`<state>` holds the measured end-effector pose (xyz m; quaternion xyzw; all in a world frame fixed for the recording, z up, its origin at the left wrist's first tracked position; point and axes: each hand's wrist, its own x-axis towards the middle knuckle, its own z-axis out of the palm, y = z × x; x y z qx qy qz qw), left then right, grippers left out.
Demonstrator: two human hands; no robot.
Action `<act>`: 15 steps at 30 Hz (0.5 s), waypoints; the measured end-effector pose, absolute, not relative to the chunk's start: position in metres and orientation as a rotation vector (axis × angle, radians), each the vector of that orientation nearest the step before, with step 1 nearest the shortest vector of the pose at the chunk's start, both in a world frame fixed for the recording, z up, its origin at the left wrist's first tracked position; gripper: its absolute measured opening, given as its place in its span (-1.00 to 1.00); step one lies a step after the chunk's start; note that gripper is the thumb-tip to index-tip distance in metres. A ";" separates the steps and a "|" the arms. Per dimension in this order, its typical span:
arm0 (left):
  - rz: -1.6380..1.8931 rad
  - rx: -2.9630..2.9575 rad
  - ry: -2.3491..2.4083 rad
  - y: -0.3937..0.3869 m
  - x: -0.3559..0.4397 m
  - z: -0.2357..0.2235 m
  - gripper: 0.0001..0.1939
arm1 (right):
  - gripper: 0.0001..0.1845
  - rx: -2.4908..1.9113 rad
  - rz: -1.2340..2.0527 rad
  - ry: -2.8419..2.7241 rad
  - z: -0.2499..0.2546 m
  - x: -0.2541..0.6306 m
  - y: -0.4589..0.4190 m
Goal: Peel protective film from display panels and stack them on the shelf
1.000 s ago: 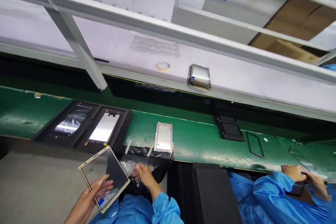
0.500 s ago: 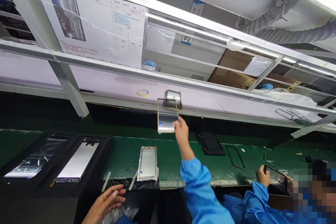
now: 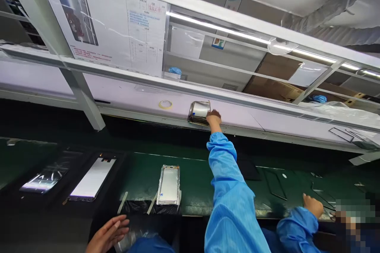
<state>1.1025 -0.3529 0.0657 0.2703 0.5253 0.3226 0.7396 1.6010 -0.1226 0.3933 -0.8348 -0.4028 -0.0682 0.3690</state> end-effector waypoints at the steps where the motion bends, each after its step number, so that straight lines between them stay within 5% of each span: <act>1: 0.698 0.599 1.136 -0.354 1.102 0.070 -0.24 | -0.61 -2.124 -0.261 -1.081 0.388 1.598 -0.133; 4: 0.706 0.617 1.101 -0.354 1.098 0.082 -0.25 | -0.57 -1.843 -0.398 -1.394 0.333 1.565 -0.179; 7: 0.705 0.614 1.091 -0.354 1.096 0.086 -0.27 | -0.57 -1.675 -0.060 -1.801 0.219 1.503 -0.239; 11: 0.682 0.615 1.067 -0.356 1.093 0.084 -0.30 | -0.33 -2.043 0.597 -2.284 0.054 1.429 -0.303; 15: 0.669 0.605 1.067 -0.362 1.088 0.083 -0.29 | -0.19 -2.235 0.643 -2.518 -0.026 1.406 -0.314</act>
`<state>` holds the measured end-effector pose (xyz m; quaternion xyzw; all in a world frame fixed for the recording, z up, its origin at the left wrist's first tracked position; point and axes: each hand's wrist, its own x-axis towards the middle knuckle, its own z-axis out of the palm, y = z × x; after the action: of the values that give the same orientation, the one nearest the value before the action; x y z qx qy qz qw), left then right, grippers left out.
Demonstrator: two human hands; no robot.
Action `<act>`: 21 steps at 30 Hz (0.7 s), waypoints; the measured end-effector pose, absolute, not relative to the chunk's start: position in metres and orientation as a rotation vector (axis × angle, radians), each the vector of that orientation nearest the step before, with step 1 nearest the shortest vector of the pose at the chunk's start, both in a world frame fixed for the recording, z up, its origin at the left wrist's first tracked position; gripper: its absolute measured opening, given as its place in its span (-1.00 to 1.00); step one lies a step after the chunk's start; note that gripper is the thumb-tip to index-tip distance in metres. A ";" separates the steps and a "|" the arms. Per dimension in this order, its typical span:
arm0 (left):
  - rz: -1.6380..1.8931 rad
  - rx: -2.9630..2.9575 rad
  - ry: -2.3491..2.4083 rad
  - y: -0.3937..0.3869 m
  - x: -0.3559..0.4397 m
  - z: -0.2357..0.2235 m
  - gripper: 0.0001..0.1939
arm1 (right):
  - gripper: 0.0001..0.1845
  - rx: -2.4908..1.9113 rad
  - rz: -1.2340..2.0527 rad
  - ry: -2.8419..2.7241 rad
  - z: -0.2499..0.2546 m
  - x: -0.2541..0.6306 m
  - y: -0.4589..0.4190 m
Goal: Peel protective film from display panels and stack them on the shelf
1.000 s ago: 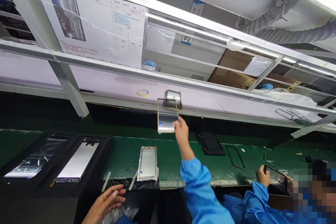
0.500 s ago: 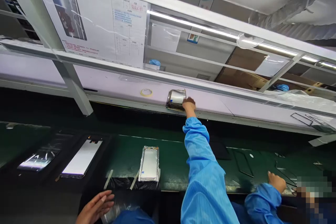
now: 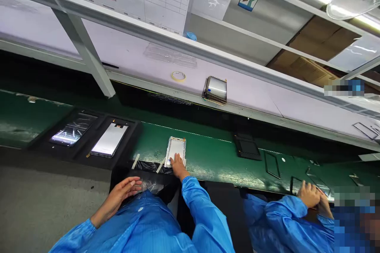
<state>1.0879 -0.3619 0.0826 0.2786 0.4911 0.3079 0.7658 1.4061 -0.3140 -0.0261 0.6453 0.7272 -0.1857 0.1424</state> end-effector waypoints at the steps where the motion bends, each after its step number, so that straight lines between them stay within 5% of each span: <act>1: 0.668 0.597 1.070 -0.364 1.085 0.082 -0.28 | -0.19 1.830 -0.484 2.092 -0.033 1.405 -0.312; 12: 0.700 0.544 1.103 -0.377 1.059 0.069 -0.25 | -0.32 1.766 -0.135 2.161 -0.056 1.384 -0.316; 21: 0.590 0.337 0.904 -0.348 1.090 0.041 -0.45 | -0.38 1.847 0.024 2.257 0.015 1.385 -0.306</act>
<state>1.0896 -0.3476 0.0411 0.1595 0.4285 0.2797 0.8442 1.3846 -0.3057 0.0152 0.6293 0.7689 0.0081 0.1126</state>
